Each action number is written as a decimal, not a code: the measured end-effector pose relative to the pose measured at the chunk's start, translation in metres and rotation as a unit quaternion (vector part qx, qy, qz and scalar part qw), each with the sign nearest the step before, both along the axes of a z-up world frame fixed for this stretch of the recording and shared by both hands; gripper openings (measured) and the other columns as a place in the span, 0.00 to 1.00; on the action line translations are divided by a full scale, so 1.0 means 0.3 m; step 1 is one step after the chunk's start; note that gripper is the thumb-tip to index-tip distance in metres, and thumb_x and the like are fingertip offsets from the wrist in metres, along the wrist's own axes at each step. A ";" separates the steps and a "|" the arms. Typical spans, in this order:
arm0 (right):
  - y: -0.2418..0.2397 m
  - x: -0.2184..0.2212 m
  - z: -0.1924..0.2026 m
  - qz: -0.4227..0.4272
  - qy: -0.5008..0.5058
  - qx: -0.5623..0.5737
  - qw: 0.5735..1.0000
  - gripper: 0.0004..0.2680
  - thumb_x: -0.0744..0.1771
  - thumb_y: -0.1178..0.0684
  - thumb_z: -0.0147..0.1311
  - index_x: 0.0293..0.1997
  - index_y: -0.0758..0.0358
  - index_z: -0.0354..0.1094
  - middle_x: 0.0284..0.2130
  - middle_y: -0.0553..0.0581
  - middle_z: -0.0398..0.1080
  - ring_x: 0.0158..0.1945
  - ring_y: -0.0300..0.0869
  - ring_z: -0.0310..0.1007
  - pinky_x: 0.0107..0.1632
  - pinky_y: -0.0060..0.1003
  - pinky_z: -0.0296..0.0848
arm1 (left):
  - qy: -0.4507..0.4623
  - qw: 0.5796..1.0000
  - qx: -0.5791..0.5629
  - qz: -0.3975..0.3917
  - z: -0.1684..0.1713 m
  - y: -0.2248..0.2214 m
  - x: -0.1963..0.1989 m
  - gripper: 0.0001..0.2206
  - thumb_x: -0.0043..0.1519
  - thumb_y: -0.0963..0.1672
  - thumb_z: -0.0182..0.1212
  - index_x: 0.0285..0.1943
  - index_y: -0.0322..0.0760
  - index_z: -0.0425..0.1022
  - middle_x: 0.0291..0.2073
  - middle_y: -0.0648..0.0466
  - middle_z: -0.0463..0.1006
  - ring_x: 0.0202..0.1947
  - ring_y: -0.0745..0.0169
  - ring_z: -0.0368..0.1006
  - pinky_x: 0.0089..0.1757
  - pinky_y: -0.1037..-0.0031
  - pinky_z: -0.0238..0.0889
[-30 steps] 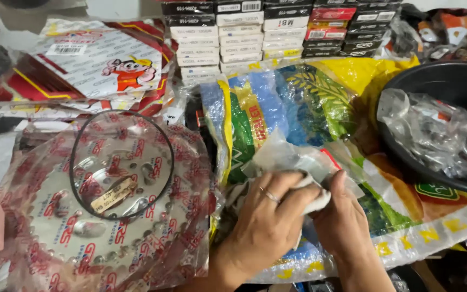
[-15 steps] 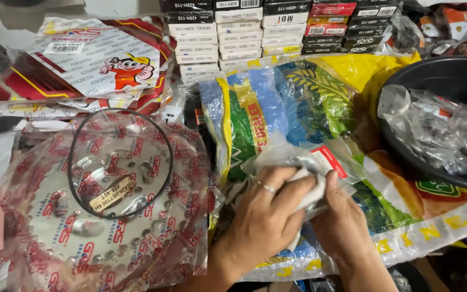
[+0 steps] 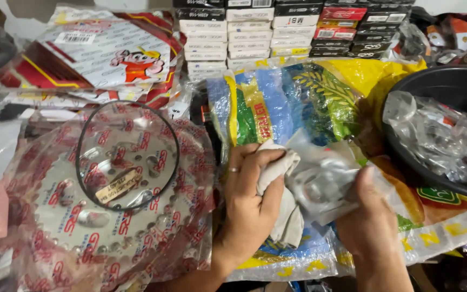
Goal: Sorting and organizing various motorcycle parts into different containers
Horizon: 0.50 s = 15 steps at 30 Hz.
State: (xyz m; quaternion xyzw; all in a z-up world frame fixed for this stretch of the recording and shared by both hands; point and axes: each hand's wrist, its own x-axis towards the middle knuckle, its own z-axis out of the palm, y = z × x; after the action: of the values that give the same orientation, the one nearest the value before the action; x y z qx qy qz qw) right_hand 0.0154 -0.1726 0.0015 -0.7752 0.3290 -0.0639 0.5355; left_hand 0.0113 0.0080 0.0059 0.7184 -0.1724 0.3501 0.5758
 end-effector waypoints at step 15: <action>-0.105 0.019 0.020 0.273 -0.041 -0.055 0.960 0.15 0.70 0.45 0.49 0.33 0.68 0.76 0.15 0.52 0.65 0.17 0.37 0.62 0.22 0.36 0.64 | -0.005 0.996 0.049 -0.071 -0.059 -0.015 -0.017 0.15 0.56 0.38 0.62 0.53 0.31 0.77 0.49 0.43 0.76 0.41 0.52 0.78 0.42 0.70 0.74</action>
State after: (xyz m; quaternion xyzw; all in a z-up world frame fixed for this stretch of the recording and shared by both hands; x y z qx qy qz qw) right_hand 0.0211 -0.2041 0.0077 -0.8604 0.0790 0.0350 0.5023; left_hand 0.0060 0.0034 -0.0119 0.7301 -0.2423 0.3030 0.5625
